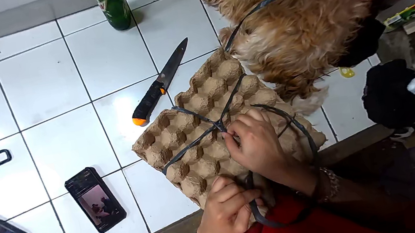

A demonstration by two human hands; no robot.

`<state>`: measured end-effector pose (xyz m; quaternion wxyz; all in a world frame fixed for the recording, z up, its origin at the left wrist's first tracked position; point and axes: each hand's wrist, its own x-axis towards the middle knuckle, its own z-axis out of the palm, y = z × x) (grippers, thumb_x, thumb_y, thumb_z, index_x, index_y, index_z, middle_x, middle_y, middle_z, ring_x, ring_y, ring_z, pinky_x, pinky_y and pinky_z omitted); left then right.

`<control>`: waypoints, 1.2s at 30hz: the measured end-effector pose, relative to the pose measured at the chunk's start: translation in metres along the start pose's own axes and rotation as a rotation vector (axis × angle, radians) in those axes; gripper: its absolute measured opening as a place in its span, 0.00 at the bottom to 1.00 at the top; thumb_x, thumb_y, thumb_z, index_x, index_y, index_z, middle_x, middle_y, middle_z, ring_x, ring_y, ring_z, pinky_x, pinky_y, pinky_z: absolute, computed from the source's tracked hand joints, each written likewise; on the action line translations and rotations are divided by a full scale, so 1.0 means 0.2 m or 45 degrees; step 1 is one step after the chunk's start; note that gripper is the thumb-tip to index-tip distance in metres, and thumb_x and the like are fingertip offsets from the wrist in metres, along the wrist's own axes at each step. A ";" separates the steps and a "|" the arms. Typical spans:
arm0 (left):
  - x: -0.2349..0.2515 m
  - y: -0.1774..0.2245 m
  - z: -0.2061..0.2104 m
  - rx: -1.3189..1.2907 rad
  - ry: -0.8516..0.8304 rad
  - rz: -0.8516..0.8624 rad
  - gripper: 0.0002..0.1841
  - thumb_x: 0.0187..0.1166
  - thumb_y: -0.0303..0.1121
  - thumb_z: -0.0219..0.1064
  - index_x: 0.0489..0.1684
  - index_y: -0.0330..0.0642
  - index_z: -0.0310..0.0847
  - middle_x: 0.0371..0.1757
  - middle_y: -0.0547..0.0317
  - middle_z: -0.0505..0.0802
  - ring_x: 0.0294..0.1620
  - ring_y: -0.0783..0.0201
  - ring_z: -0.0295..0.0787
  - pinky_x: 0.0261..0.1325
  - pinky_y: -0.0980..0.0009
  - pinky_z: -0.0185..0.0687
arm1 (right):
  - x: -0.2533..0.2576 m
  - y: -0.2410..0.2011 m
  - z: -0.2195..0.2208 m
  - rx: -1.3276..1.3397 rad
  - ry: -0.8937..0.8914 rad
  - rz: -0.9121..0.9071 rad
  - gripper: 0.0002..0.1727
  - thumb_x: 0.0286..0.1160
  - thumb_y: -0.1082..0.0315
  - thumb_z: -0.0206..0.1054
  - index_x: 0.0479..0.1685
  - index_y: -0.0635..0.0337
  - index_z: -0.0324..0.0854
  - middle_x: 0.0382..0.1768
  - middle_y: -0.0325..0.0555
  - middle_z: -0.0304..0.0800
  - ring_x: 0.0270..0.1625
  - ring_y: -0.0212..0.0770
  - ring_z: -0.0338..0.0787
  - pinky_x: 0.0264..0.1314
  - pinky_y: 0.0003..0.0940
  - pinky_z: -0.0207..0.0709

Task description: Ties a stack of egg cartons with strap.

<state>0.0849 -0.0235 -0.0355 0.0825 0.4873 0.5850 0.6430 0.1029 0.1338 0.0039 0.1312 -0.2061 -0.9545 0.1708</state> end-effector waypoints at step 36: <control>-0.01 0.04 0.01 0.015 0.104 -0.012 0.20 0.93 0.41 0.52 0.34 0.41 0.84 0.32 0.61 0.84 0.44 0.72 0.81 0.63 0.81 0.72 | -0.17 0.21 -0.19 0.491 -0.493 0.125 0.14 0.79 0.67 0.64 0.46 0.71 0.91 0.48 0.62 0.89 0.54 0.60 0.87 0.59 0.53 0.79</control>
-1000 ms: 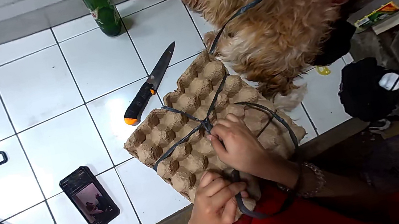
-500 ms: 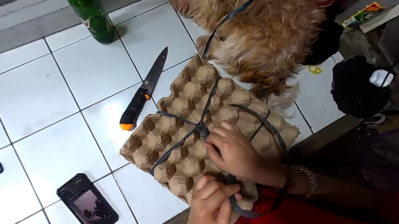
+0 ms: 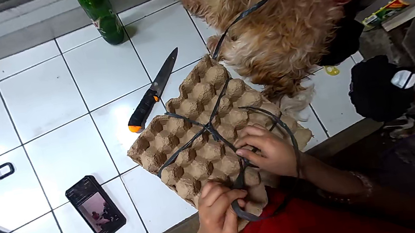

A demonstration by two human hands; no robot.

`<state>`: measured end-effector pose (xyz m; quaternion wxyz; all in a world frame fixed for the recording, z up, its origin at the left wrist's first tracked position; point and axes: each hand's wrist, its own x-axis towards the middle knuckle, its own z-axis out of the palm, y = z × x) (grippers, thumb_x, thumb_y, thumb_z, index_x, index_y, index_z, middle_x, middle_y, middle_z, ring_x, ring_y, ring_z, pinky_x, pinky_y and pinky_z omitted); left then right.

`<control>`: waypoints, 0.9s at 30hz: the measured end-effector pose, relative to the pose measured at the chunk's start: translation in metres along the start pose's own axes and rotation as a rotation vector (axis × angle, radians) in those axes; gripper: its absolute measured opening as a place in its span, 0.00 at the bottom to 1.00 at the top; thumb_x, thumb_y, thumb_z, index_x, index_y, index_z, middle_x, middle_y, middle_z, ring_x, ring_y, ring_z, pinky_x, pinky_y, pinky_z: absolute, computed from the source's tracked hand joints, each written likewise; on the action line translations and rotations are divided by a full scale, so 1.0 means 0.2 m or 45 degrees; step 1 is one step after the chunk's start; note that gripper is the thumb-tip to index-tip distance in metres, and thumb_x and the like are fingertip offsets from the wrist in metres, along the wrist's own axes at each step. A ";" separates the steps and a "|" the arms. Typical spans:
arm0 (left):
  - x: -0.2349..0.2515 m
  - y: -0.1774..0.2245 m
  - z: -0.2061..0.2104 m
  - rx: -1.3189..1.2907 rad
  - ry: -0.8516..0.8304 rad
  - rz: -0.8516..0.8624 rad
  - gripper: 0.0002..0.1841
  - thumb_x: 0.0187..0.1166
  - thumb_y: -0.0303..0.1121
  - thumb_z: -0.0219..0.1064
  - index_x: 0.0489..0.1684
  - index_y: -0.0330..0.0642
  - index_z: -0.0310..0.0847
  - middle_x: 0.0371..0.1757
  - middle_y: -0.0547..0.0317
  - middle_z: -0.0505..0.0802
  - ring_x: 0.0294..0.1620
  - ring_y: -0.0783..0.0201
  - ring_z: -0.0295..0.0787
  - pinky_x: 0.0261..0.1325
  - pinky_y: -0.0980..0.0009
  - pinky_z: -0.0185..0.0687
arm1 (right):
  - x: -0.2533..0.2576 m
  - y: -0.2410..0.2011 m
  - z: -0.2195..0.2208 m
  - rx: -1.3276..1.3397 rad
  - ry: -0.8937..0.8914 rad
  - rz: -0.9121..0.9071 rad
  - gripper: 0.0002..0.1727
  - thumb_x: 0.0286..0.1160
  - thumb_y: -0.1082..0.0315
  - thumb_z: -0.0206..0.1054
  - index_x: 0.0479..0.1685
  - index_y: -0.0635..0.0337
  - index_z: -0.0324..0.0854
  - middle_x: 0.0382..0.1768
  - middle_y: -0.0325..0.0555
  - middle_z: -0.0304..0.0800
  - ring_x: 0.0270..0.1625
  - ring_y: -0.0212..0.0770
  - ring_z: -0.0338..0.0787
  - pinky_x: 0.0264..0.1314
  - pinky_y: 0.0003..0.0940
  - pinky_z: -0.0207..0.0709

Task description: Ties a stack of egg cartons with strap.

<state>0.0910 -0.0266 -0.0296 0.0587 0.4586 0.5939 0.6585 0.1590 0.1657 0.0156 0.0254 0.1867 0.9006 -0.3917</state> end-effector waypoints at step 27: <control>0.80 -0.15 -0.07 0.113 0.217 -1.142 0.14 0.93 0.34 0.52 0.45 0.31 0.78 0.28 0.61 0.83 0.23 0.73 0.80 0.33 0.74 0.82 | 0.12 -0.10 0.08 -0.513 0.207 -0.561 0.05 0.67 0.81 0.67 0.27 0.72 0.87 0.42 0.60 0.91 0.51 0.62 0.90 0.55 0.54 0.80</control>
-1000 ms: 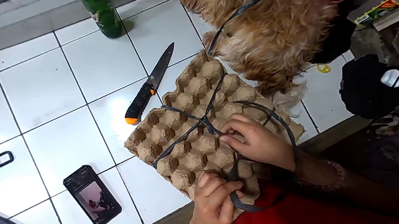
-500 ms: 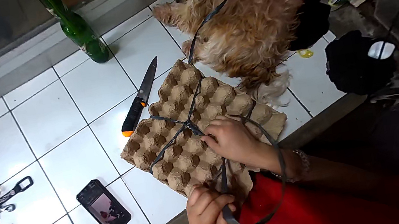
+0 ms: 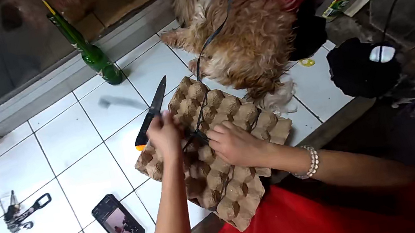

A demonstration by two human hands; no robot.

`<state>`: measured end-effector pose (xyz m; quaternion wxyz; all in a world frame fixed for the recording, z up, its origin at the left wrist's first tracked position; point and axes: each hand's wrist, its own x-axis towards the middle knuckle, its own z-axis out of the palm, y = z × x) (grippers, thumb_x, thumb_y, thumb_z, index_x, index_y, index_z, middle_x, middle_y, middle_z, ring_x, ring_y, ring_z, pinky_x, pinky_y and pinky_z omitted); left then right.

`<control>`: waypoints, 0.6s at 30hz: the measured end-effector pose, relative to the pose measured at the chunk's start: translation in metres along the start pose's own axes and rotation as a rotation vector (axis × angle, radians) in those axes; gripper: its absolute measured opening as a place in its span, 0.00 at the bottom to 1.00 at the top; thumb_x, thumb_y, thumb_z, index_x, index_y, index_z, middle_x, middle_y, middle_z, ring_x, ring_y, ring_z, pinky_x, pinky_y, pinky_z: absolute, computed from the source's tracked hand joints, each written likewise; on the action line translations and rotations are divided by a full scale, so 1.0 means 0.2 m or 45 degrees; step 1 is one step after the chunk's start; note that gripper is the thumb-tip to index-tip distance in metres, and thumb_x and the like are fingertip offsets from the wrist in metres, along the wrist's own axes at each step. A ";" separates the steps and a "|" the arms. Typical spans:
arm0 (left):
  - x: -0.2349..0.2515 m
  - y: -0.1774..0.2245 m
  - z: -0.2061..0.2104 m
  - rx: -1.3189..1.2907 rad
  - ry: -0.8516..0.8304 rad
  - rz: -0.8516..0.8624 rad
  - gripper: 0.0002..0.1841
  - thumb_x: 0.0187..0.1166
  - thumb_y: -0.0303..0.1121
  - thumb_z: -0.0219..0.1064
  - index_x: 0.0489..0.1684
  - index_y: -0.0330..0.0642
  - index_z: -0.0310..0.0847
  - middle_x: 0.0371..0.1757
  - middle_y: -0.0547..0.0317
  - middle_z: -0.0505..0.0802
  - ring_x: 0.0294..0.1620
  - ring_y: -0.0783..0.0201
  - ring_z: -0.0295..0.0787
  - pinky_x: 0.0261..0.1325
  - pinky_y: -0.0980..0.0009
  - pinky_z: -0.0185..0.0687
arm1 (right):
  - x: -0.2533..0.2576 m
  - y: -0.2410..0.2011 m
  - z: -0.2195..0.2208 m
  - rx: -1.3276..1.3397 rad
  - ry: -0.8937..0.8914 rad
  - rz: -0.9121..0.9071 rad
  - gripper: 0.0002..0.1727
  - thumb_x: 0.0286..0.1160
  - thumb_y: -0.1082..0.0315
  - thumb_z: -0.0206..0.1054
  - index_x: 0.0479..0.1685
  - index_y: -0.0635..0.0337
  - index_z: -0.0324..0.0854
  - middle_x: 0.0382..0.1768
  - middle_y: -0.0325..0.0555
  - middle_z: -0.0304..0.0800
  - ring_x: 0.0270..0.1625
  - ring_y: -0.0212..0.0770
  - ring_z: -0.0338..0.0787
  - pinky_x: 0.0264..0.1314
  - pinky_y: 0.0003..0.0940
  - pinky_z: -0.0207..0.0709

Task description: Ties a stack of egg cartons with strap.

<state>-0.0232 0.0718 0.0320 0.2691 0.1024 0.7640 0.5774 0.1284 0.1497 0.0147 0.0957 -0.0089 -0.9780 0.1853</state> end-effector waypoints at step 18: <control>-0.53 -0.32 0.17 0.344 0.049 0.695 0.11 0.69 0.23 0.62 0.33 0.27 0.93 0.41 0.37 0.90 0.39 0.56 0.88 0.44 0.69 0.84 | 0.14 0.11 -0.24 0.443 -0.880 0.485 0.10 0.85 0.74 0.60 0.46 0.73 0.83 0.43 0.60 0.86 0.50 0.52 0.85 0.57 0.48 0.75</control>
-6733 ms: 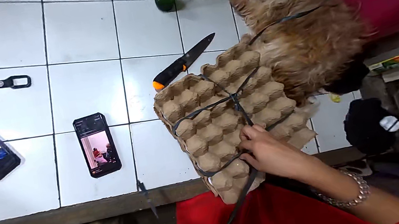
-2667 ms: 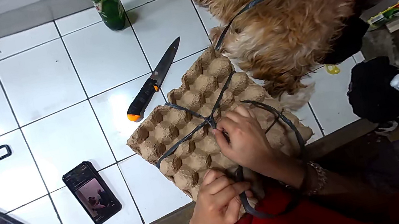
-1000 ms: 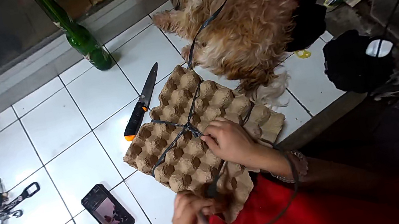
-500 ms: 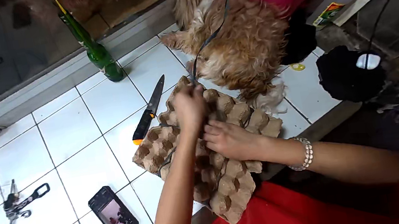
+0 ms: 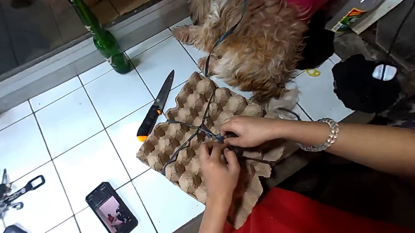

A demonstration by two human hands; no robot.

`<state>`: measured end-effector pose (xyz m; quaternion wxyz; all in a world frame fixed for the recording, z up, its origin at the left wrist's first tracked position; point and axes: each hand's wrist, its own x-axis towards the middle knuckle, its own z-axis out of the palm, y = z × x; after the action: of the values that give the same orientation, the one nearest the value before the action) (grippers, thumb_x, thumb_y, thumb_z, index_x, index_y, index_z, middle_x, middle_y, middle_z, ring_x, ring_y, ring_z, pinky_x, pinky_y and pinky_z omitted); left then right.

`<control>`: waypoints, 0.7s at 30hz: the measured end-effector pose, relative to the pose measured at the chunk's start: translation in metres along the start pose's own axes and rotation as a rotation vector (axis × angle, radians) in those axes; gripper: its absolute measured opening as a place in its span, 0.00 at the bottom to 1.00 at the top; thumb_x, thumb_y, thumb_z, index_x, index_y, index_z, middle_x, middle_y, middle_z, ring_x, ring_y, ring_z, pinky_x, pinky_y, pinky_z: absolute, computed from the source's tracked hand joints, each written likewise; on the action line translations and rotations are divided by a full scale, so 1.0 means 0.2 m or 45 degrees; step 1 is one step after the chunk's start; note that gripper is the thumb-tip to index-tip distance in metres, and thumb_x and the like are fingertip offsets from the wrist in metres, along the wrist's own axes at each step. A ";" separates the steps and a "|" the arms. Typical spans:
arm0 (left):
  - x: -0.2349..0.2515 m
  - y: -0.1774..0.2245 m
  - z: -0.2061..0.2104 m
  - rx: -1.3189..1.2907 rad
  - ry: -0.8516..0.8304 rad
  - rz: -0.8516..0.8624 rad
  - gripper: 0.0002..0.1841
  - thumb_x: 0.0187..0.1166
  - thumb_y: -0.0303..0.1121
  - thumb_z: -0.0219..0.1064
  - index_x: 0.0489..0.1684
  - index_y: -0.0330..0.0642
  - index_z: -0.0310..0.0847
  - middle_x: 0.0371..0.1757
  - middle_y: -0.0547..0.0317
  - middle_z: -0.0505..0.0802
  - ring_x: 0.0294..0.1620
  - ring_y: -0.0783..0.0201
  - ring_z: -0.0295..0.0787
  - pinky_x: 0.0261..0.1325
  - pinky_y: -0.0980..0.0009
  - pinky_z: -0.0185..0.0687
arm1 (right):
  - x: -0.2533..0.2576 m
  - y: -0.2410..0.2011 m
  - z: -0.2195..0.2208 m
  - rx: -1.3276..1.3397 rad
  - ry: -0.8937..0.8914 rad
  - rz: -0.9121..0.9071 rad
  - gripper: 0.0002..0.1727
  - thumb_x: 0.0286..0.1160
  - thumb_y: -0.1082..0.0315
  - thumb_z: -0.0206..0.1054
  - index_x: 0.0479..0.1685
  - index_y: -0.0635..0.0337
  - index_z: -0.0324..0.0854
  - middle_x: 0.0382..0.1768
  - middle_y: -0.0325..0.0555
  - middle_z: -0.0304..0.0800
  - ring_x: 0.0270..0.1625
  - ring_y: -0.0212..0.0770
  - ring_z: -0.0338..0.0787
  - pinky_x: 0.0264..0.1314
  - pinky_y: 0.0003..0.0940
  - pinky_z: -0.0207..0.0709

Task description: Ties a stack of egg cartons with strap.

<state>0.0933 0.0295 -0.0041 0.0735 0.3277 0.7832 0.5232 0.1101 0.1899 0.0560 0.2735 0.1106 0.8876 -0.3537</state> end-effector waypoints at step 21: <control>0.11 -0.02 0.05 0.010 0.007 -0.519 0.04 0.72 0.29 0.76 0.35 0.41 0.98 0.85 0.39 0.73 0.65 0.46 0.83 0.64 0.42 0.75 | 0.05 0.26 0.03 -0.098 0.300 -0.614 0.08 0.76 0.80 0.63 0.38 0.71 0.90 0.37 0.59 0.92 0.45 0.58 0.92 0.51 0.57 0.82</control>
<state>0.0785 0.0492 -0.0070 0.1745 0.1614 0.8357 0.4951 0.1253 0.2235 0.0165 0.0800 -0.0739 0.9268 -0.3595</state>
